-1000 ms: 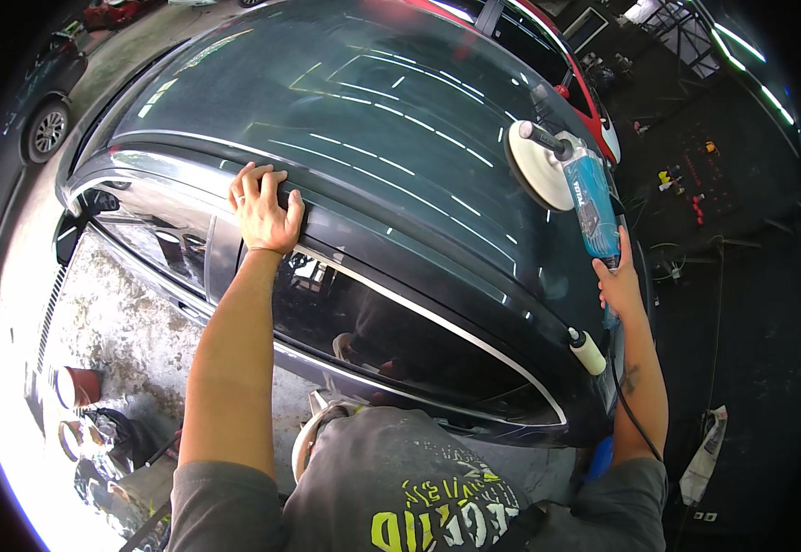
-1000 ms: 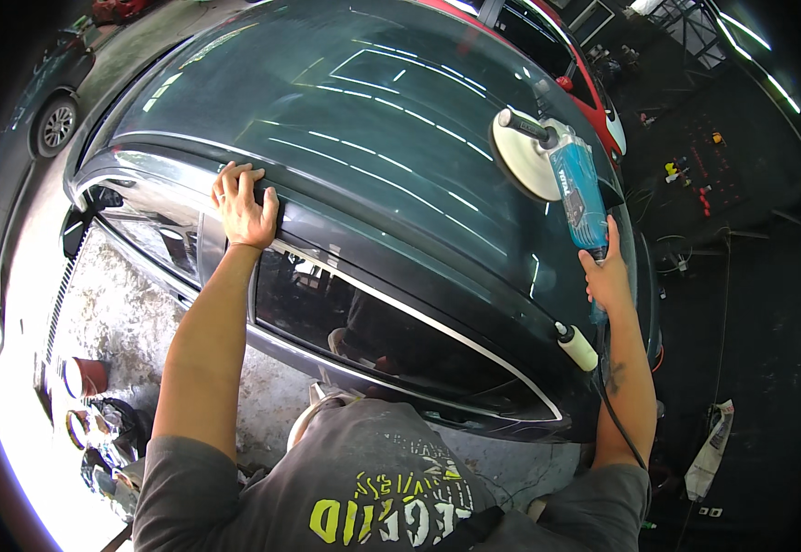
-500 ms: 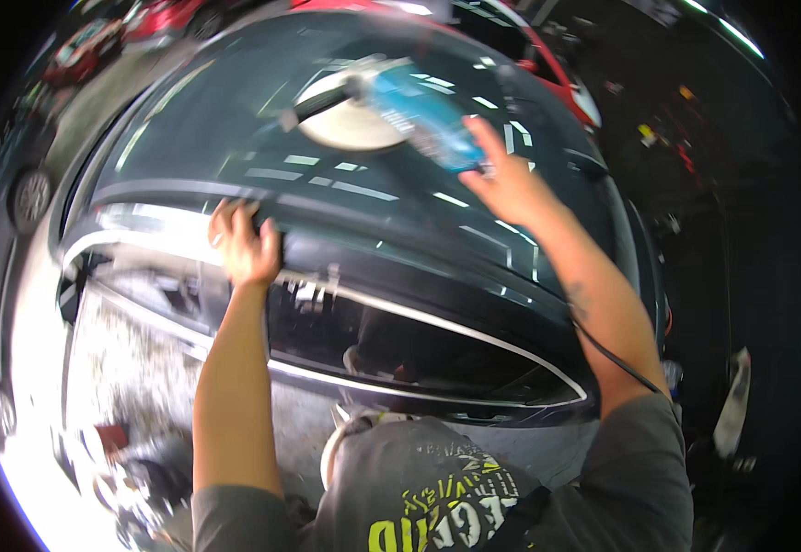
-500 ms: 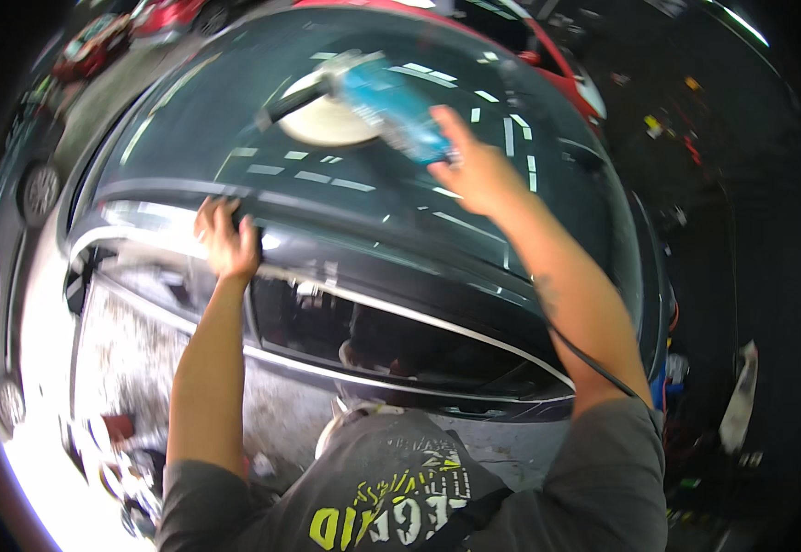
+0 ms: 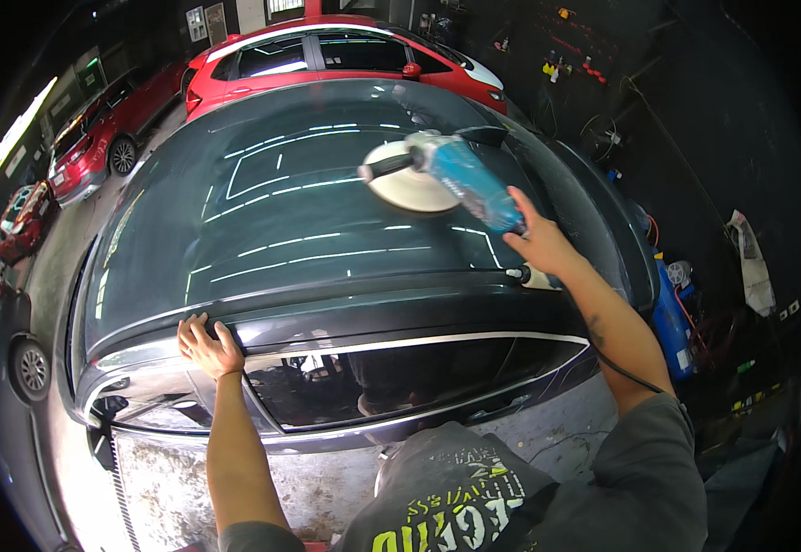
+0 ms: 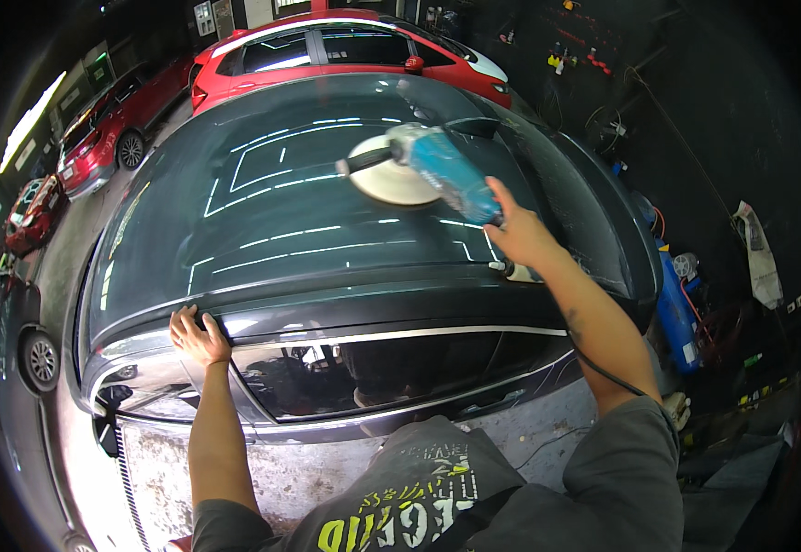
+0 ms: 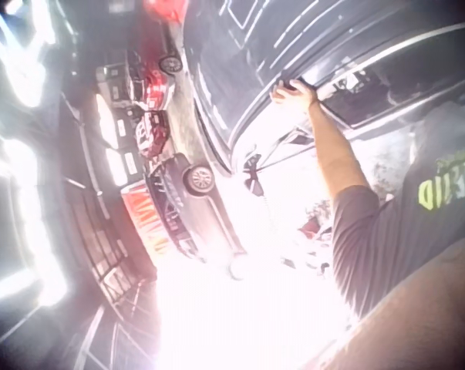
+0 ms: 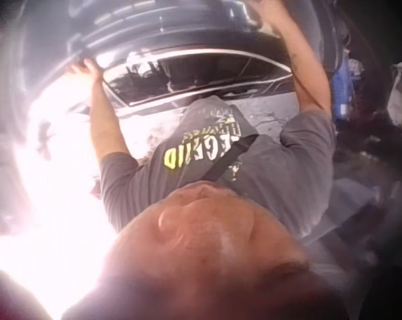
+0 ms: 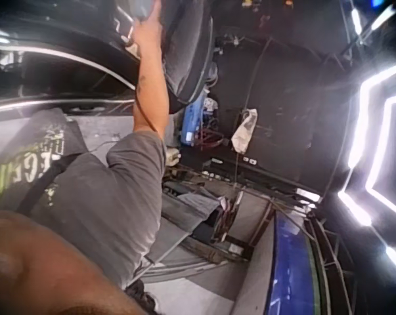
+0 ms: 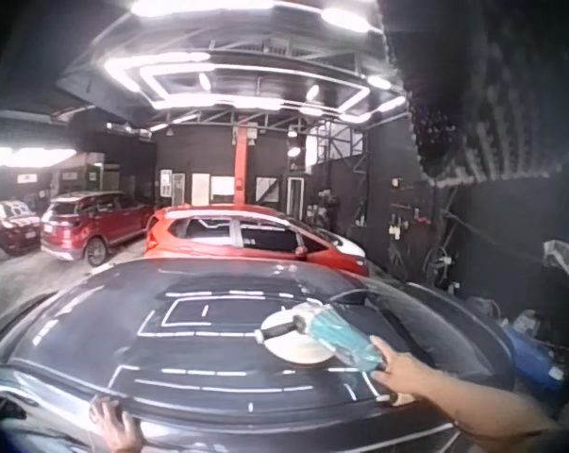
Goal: The person applies a white compound to the roof of a dark-colored car using a foam applicator. They then use a teal electric polishing machine to buff the compound across the roof surface in circular and linear motions.
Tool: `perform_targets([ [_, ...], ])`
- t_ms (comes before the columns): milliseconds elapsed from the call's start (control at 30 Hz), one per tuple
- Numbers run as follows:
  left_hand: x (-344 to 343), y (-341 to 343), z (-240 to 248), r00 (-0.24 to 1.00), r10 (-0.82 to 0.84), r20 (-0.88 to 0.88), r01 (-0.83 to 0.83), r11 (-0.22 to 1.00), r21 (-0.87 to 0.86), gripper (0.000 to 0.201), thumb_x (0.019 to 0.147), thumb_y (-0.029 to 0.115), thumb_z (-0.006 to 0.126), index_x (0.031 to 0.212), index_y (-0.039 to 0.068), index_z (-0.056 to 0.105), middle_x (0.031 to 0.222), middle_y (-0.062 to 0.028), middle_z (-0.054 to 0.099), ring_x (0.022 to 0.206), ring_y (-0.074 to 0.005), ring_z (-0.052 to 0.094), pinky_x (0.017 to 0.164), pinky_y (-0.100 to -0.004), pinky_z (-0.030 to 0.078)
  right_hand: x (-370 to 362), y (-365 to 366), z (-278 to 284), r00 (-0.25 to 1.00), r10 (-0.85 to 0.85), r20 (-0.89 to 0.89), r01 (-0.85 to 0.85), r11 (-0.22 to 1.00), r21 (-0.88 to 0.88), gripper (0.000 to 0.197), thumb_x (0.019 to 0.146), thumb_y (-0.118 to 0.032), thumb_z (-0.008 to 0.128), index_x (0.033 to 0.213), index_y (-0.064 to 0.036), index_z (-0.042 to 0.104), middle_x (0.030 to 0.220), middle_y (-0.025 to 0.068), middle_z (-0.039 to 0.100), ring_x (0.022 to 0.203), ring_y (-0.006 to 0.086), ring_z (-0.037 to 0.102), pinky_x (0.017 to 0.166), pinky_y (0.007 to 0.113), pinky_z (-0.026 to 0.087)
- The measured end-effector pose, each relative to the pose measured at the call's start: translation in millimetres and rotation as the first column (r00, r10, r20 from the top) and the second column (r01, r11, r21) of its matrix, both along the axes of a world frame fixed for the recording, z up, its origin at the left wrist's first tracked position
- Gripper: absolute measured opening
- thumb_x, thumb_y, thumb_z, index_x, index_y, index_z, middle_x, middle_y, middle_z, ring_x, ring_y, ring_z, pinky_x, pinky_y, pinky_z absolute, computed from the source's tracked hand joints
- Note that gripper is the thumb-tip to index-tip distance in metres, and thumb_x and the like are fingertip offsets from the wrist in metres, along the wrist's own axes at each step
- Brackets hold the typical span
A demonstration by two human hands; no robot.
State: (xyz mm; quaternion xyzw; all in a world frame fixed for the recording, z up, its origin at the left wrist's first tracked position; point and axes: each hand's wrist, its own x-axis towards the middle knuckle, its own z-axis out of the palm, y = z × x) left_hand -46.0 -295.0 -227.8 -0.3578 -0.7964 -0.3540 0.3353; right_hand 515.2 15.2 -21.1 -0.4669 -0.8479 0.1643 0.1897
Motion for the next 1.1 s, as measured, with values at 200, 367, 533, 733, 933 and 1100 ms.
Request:
perform_targets([
  [200,1.7,-1.7,2.7,1.000,0.018,0.008,-0.018,1.000,-0.018,0.041,0.100,0.038,0.059,0.126,0.008,0.070,0.142,-0.0170,0.060,0.147,-0.0389,0.046,0.124,-0.0604,0.028,48.0,-11.6,10.5,0.938,-0.345,-0.006,0.335,0.915,-0.226,0.100,0.099,-0.016,0.076,0.178,-0.0286,0.017,0.147,0.0244,0.069,0.076,0.0311,0.078,0.072,0.046,0.064],
  [367,3.7,-2.0,2.1,1.000,0.011,0.028,-0.010,1.000,-0.019,0.042,0.100,0.039,0.059,0.126,0.008,0.070,0.142,-0.0170,0.059,0.147,-0.0398,0.045,0.123,-0.0616,0.028,45.3,33.8,4.3,0.917,-0.398,-0.001,0.379,0.874,-0.302,0.100,0.099,-0.015,0.074,0.178,-0.0301,0.015,0.123,0.0207,0.075,0.055,0.0233,0.067,0.052,0.042,0.057],
  [533,5.2,4.4,1.7,1.000,-0.005,0.014,0.005,1.000,-0.001,0.043,0.102,0.042,0.057,0.124,0.008,0.070,0.142,-0.0166,0.060,0.147,-0.0405,0.045,0.122,-0.0621,0.028,-18.9,60.4,23.5,0.931,-0.365,-0.031,0.341,0.894,-0.291,0.100,0.099,-0.015,0.074,0.178,-0.0271,0.015,0.107,0.0172,0.077,0.056,0.0238,0.068,0.049,0.042,0.057],
  [733,3.4,0.9,3.0,0.999,-0.049,0.019,0.048,0.999,0.017,0.043,0.102,0.042,0.057,0.123,0.007,0.069,0.140,-0.0179,0.061,0.146,-0.0419,0.045,0.123,-0.0632,0.026,-118.6,82.2,17.2,0.998,-0.054,-0.040,0.049,0.991,-0.123,0.095,0.098,-0.016,0.073,0.176,-0.0229,0.020,0.111,0.0203,0.080,0.071,0.0318,0.078,0.062,0.046,0.062],
  [933,-3.9,-4.4,-0.8,0.999,-0.017,0.041,0.018,1.000,-0.008,0.043,0.101,0.037,0.056,0.126,0.005,0.067,0.139,-0.0185,0.057,0.146,-0.0436,0.044,0.123,-0.0641,0.026,-241.4,59.4,16.8,0.986,0.161,0.041,-0.163,0.986,0.028,0.089,0.100,-0.024,0.074,0.174,-0.0246,0.026,0.127,0.0214,0.079,0.113,0.0462,0.076,0.100,0.054,0.060],
  [1100,-2.2,-1.7,0.7,0.999,-0.013,0.047,0.015,1.000,-0.025,0.046,0.102,0.042,0.053,0.126,0.005,0.066,0.139,-0.0186,0.056,0.146,-0.0429,0.043,0.124,-0.0644,0.025,-282.6,33.2,28.7,0.967,0.235,0.101,-0.236,0.972,0.000,0.085,0.104,-0.026,0.070,0.176,-0.0283,0.025,0.134,0.0168,0.076,0.119,0.0418,0.075,0.097,0.054,0.061],
])
